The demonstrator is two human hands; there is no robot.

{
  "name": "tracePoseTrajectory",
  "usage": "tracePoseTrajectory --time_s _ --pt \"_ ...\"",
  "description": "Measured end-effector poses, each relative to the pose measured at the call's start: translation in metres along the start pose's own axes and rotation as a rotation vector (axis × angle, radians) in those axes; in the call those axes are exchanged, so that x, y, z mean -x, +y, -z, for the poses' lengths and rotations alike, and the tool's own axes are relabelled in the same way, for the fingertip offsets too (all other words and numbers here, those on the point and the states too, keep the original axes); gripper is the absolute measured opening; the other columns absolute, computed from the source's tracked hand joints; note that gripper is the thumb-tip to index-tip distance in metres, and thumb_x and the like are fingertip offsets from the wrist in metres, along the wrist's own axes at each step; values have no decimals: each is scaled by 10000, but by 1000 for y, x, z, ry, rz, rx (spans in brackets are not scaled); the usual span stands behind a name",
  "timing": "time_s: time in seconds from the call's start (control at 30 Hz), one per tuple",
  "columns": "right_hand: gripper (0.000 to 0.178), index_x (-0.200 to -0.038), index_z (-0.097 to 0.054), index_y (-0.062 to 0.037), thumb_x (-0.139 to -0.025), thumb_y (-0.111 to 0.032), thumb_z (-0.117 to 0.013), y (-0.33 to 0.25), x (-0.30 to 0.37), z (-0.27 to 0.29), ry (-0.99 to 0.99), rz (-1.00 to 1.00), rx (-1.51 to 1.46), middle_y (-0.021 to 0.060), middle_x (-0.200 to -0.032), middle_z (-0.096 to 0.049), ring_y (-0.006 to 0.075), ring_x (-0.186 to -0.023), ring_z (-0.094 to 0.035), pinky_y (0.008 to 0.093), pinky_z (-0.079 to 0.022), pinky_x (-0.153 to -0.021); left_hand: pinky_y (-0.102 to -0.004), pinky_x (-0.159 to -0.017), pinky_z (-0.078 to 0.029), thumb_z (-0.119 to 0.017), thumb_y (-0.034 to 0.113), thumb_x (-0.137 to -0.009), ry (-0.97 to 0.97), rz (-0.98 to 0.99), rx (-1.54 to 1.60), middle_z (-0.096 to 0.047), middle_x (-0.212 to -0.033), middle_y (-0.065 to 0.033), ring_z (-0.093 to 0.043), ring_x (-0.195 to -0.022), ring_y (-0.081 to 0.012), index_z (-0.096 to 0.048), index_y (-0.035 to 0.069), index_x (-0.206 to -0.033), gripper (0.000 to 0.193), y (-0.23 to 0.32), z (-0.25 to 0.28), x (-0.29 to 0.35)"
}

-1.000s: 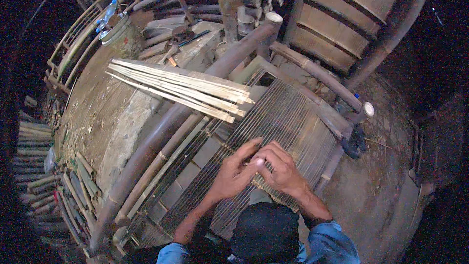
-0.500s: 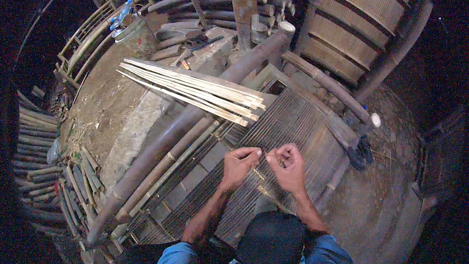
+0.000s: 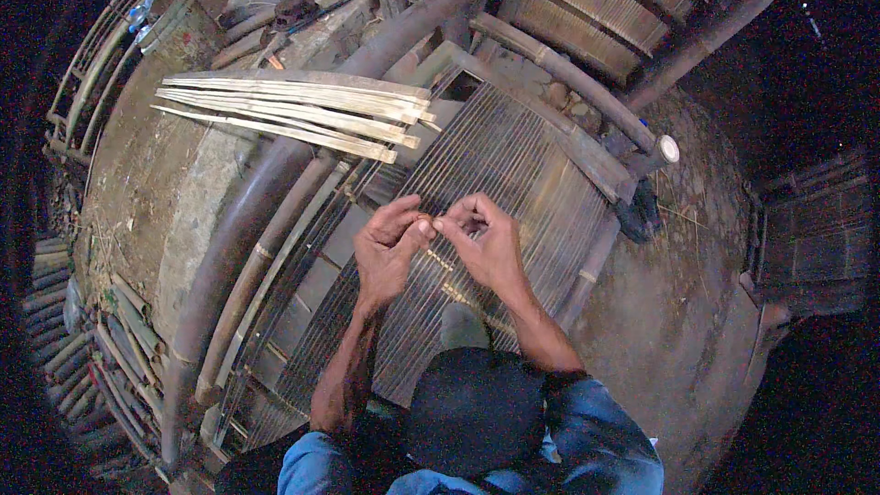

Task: The person weaves thin bamboo strips into a large mat using a needle and thread, interlacing the strips through vertical supports and securing them.

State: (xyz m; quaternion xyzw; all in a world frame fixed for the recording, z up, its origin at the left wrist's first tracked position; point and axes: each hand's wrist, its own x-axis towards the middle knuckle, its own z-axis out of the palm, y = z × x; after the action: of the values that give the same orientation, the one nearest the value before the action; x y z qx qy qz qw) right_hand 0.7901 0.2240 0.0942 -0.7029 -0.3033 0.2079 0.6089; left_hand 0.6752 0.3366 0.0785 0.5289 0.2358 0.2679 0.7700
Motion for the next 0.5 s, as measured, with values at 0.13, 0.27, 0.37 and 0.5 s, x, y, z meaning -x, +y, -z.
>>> tracePoseTrajectory --time_s 0.13,0.27,0.37,0.5 --pt "176 -1022 -711 36 -886 -68 -753 13 1 0 -51 -101 -127 69 -908 -710 111 -806 -639 270 -515 -730 -266 -778 -568 -685 -15 -906 46 -13 -8 -729 -1001 -138 -685 -866 -136 -491 -54 -1330 468 2 -6 5" --pt "243 -1108 -724 23 -879 -53 -754 11 2 -1 -99 -99 -145 94 -953 -724 116 -851 -647 273 -524 -756 -272 -780 -568 -682 -15 -908 89 -107 -108 -731 -992 -146 -684 -879 -132 -518 -52 -1305 431 -6 -5 8" --pt "234 -1098 -734 11 -876 -56 -761 7 2 3 -155 -21 -4 96 -969 -727 119 -881 -650 265 -527 -766 -267 -774 -567 -683 -20 -906 84 -111 -222 -736 -981 -147 -688 -861 -133 -531 -55 -1287 412 5 -10 9" --pt "177 -1021 -745 7 -861 -68 -755 18 3 -1 -3 8 46 88 -922 -740 115 -823 -672 269 -545 -748 -259 -752 -566 -688 -11 -905 106 -92 -344 -740 -970 -147 -694 -825 -138 -533 -73 -1264 397 3 -12 8"
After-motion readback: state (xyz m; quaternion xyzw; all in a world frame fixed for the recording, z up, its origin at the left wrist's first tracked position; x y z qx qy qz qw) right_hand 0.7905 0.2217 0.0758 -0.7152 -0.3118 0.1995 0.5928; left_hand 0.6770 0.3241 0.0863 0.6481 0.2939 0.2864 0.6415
